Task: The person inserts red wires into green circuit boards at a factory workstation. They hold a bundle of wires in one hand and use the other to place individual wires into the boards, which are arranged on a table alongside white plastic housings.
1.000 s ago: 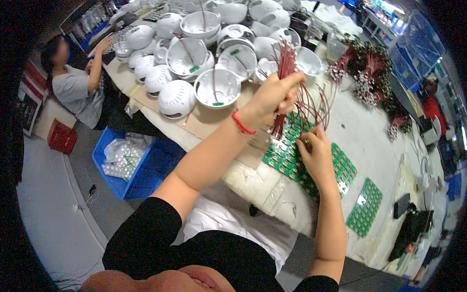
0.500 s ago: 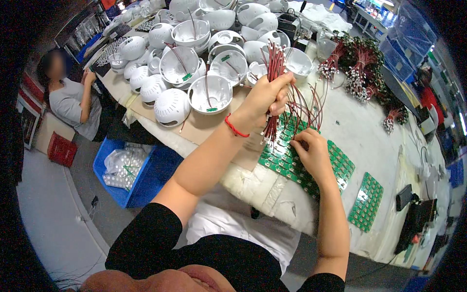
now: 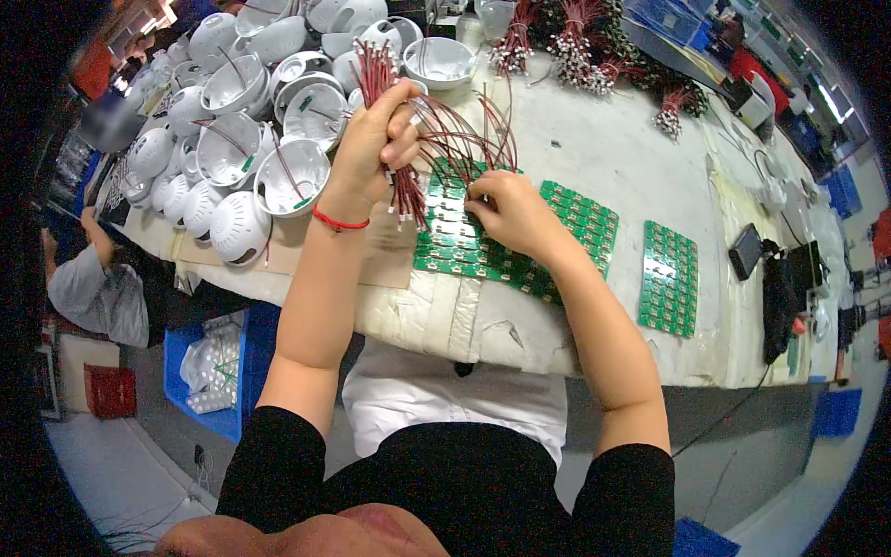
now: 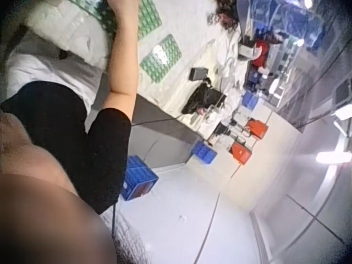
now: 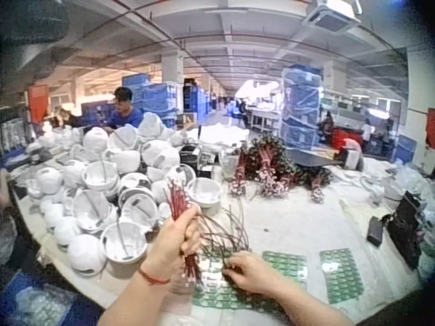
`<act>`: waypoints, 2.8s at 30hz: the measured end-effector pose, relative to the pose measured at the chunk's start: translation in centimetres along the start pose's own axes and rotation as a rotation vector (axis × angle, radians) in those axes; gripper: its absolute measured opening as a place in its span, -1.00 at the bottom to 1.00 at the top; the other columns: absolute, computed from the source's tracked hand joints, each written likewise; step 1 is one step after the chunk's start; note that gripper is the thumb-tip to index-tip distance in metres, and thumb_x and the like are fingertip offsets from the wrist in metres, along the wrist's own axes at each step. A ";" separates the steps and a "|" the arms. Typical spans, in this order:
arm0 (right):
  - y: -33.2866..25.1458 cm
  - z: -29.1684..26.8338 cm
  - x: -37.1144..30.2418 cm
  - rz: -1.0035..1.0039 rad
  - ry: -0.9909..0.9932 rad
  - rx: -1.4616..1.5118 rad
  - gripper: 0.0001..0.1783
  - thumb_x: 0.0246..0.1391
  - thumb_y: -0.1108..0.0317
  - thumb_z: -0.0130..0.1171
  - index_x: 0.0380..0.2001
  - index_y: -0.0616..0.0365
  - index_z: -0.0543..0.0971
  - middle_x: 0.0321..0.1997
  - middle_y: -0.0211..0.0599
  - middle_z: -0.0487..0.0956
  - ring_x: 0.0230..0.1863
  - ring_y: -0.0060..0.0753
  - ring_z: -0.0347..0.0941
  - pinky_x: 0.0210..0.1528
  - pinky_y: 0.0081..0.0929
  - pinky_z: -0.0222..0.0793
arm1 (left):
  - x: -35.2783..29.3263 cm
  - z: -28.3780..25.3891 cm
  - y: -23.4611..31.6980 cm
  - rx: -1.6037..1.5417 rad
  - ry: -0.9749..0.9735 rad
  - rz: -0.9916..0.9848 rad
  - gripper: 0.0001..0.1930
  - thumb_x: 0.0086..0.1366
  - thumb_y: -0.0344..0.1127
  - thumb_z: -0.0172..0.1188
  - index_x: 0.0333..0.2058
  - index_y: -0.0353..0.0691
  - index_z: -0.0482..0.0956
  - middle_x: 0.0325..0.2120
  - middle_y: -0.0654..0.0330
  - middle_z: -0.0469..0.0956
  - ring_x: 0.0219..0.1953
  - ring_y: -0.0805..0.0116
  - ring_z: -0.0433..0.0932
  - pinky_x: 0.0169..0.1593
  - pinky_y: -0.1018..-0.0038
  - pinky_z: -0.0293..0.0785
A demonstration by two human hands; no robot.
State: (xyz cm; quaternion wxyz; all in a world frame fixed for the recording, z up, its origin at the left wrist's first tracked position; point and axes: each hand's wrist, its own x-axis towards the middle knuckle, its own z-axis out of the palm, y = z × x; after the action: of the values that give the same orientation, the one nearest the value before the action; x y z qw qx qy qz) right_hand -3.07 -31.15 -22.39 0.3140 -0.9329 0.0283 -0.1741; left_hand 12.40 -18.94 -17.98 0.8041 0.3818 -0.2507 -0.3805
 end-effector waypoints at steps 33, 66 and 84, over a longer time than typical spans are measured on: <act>-0.6 2.0 -1.0 -0.004 0.258 -0.095 -0.88 -0.06 0.44 0.19 -0.50 0.26 0.48 -0.48 -0.19 0.46 -0.44 -0.16 0.38 -0.38 -0.32 0.30 | 0.3 -0.5 0.4 -0.071 0.033 0.025 -0.81 0.30 -0.25 0.01 -0.36 -0.27 0.45 -0.80 0.44 0.21 -0.85 0.68 0.11 -0.77 0.65 -0.02; -4.1 -3.2 -1.0 0.473 0.153 0.936 -0.87 0.06 0.41 0.08 -0.37 0.26 0.43 -0.53 -0.32 0.46 -0.69 -0.63 0.30 -0.60 -0.70 0.27 | 0.1 -1.5 1.3 0.266 0.188 0.191 -0.71 0.31 -0.18 -0.02 -0.25 -0.34 0.48 -0.65 0.32 0.46 -0.81 0.69 0.22 -0.76 0.66 0.08; -1.5 2.9 1.9 0.115 0.081 -0.072 -0.87 -0.11 0.41 0.19 -0.53 0.28 0.53 -0.47 -0.14 0.45 -0.46 -0.12 0.43 -0.37 -0.29 0.32 | 0.1 -0.9 1.0 0.207 0.177 0.146 -0.76 0.31 -0.25 -0.05 -0.27 -0.32 0.48 -0.79 0.41 0.29 -0.86 0.68 0.17 -0.78 0.67 0.04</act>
State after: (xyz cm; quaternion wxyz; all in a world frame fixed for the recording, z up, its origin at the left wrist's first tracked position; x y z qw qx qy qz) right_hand -0.40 -28.61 -23.08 0.2884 -0.9326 0.1007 -0.1921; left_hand 13.48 -18.26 -17.69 0.8049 0.4756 -0.2438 -0.2579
